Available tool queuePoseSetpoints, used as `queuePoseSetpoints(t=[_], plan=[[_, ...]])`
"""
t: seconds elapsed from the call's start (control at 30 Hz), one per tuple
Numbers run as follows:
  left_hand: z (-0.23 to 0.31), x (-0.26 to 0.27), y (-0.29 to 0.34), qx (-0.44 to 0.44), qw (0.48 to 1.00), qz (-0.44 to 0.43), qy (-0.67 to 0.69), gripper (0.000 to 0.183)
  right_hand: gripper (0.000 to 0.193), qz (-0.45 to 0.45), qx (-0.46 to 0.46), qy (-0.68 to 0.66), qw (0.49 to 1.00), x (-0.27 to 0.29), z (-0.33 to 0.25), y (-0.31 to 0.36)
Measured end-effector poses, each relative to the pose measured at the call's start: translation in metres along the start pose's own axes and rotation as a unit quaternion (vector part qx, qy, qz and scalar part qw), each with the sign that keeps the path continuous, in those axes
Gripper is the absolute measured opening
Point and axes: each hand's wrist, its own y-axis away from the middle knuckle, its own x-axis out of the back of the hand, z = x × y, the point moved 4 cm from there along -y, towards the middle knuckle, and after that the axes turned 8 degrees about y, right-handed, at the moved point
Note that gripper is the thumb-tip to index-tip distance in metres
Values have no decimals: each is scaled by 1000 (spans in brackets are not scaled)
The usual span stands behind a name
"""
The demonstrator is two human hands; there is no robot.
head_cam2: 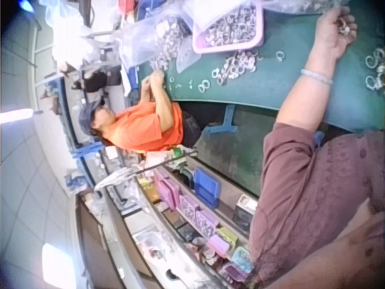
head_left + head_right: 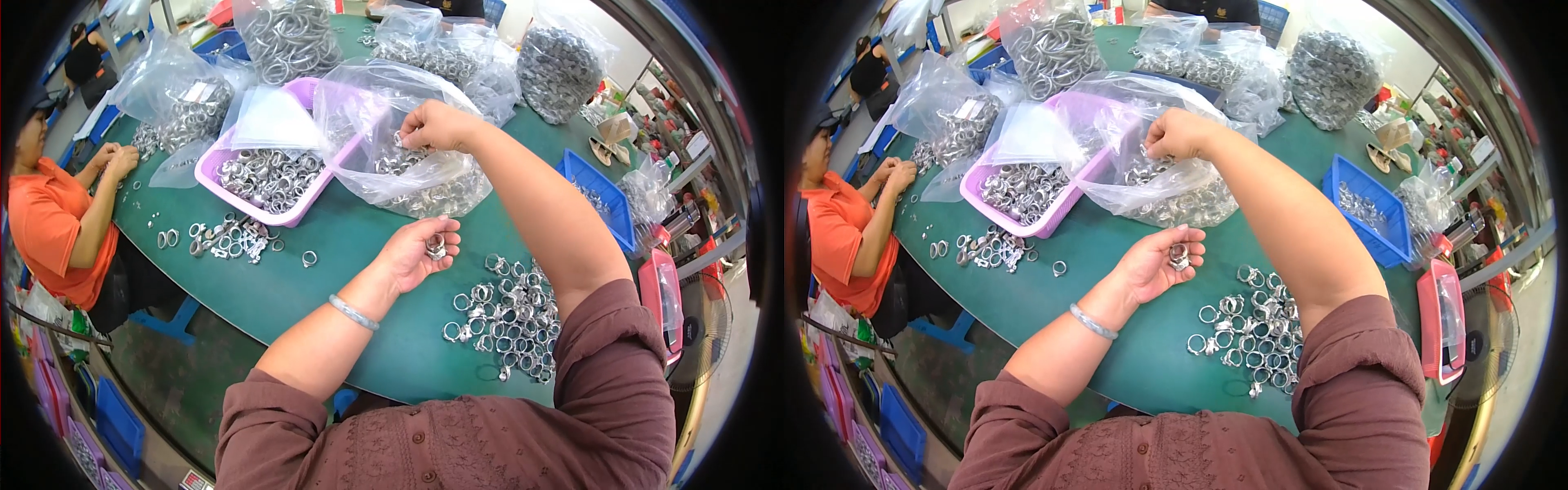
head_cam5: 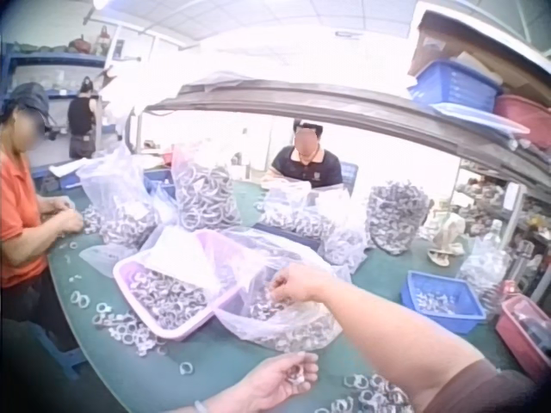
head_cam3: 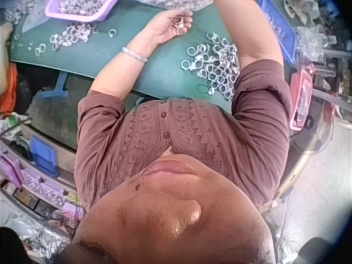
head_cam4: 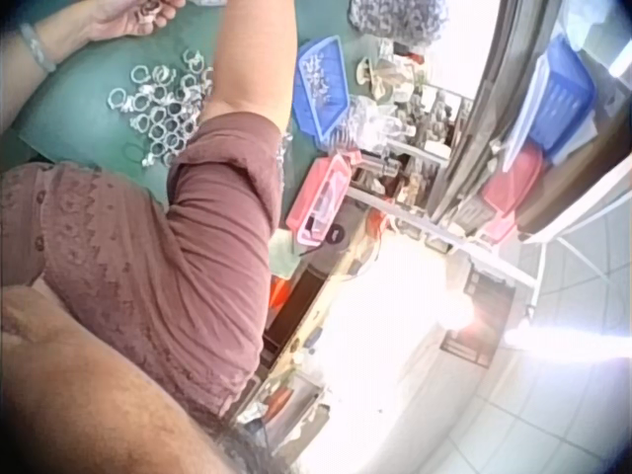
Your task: The person sorts metal clamp rings from a pile on the table, places them into a separate group by hand, and retrieves additional clamp rings from a plastic bag onto the table.
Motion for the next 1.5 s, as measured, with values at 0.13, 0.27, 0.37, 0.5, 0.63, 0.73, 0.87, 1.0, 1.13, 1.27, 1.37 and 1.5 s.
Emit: queuePoseSetpoints(t=[0.13,0.27,0.37,0.5,0.63,0.73,0.87,1.0,1.13,1.27,1.37,1.5], plan=[[1,-3,-1,-2,1000,-1,-4,37,9,-26,17,-127,991,11,-5,11],[7,-3,3,-22,991,-28,126,50,10,-107,83,-96,986,19,-28,33],[6,-12,9,-21,976,-54,211,54,13,-286,132,65,947,7,-47,57],[0,-10,8,-10,968,-71,239,51,15,-193,91,82,973,6,-56,42],[-10,-6,0,31,982,-60,178,37,23,-22,104,214,971,-15,-31,2],[-5,5,-3,30,979,-61,193,36,30,4,53,255,966,-46,-20,-23],[-2,3,0,14,981,-39,188,35,24,29,55,242,968,-51,-22,-27],[-1,-1,0,8,983,-53,176,35,21,11,33,172,984,-39,-14,-29],[0,0,1,9,984,-59,168,36,24,-4,28,101,994,-44,-11,-27],[-2,-3,4,6,985,-57,160,36,24,-26,78,151,985,-48,-17,-20],[1,-3,0,3,987,-58,153,36,23,-18,97,177,979,-41,-13,-24],[2,-2,3,-6,985,-58,160,37,21,-17,49,13,999,-23,-16,-9]])
